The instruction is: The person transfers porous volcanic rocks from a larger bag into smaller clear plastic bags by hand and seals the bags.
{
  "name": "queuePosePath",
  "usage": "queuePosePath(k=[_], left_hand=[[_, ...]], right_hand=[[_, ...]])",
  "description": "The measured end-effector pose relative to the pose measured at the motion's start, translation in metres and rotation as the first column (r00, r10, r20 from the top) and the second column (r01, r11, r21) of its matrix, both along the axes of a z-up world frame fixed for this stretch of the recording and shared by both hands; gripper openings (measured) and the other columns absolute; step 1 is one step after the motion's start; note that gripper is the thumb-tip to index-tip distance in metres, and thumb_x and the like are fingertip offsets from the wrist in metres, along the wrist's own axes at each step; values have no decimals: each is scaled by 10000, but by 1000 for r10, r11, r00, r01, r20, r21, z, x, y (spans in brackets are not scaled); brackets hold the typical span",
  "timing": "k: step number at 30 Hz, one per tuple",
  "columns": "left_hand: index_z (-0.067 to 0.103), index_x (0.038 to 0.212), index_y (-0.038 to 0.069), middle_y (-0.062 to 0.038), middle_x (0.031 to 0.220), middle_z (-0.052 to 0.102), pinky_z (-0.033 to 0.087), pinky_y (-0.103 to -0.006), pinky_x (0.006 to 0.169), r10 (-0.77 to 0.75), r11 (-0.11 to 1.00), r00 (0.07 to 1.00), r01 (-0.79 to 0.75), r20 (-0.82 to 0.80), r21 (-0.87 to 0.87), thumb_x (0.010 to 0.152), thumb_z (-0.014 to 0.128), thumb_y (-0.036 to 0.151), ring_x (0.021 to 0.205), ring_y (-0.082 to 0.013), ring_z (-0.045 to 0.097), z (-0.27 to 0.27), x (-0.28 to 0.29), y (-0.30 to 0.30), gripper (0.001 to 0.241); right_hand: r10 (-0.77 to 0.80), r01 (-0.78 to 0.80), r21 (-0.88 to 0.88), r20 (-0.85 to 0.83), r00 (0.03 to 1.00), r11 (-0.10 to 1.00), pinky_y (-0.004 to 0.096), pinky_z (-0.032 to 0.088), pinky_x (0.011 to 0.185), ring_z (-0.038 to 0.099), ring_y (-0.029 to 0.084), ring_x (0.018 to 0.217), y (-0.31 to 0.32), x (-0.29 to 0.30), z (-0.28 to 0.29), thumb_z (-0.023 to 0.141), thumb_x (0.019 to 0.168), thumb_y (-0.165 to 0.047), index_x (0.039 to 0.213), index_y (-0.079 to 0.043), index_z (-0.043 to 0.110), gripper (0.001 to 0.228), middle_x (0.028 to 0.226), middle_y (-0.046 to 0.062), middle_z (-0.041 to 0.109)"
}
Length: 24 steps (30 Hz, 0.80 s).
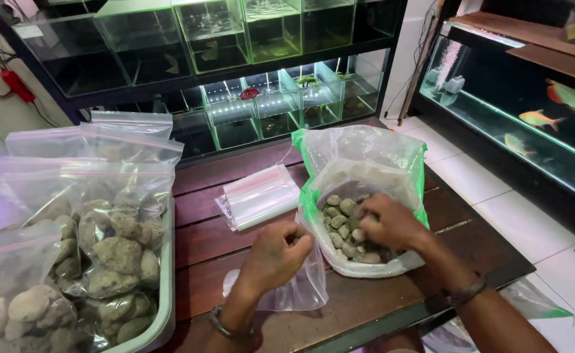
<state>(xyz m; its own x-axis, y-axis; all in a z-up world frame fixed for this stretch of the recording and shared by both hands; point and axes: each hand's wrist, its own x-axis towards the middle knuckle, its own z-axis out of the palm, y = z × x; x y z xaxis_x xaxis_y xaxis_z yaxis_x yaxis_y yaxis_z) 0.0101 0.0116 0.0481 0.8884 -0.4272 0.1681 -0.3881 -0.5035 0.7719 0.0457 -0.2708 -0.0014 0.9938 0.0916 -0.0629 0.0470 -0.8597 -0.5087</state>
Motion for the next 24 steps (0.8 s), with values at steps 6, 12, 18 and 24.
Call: queuePosePath(k=[6, 12, 18, 24], left_hand=[[714, 855, 152, 16, 789, 691, 516, -268, 573, 85, 996, 994, -81, -76, 46, 843, 671, 141, 656, -108, 605, -17, 7, 8, 46], [622, 896, 138, -31, 977, 641, 576, -243, 669, 140, 989, 986, -136, -89, 49, 865, 727, 98, 813, -155, 600, -48, 12, 0, 116], [701, 1034, 98, -89, 1054, 651, 601, -283, 760, 117, 993, 993, -117, 16, 9, 853, 624, 40, 899, -203, 638, -66, 12, 1, 205], [703, 1045, 95, -70, 1021, 675, 603, -273, 794, 146, 989, 987, -144, 60, -39, 888, 650, 130, 889, -193, 656, -77, 16, -4, 170]], right_hand=[[1, -33, -149, -207, 978, 988, 468, 546, 1095, 568, 302, 1299, 0, -19, 23, 691, 915, -268, 1452, -215, 505, 571, 1548, 93, 414], [128, -160, -179, -182, 975, 971, 441, 522, 1071, 530, 267, 1315, 26, -30, 32, 733, 870, -386, 1544, -271, 396, 762, 1547, 50, 404], [43, -102, -382, -161, 986, 918, 394, 572, 986, 613, 212, 1092, 15, -23, 26, 604, 956, -430, 1350, -187, 504, 473, 1354, 61, 496], [45, -65, -357, -65, 997, 932, 462, 532, 965, 561, 302, 1223, 10, -10, 10, 824, 825, -310, 1403, -217, 504, 667, 1347, 99, 555]])
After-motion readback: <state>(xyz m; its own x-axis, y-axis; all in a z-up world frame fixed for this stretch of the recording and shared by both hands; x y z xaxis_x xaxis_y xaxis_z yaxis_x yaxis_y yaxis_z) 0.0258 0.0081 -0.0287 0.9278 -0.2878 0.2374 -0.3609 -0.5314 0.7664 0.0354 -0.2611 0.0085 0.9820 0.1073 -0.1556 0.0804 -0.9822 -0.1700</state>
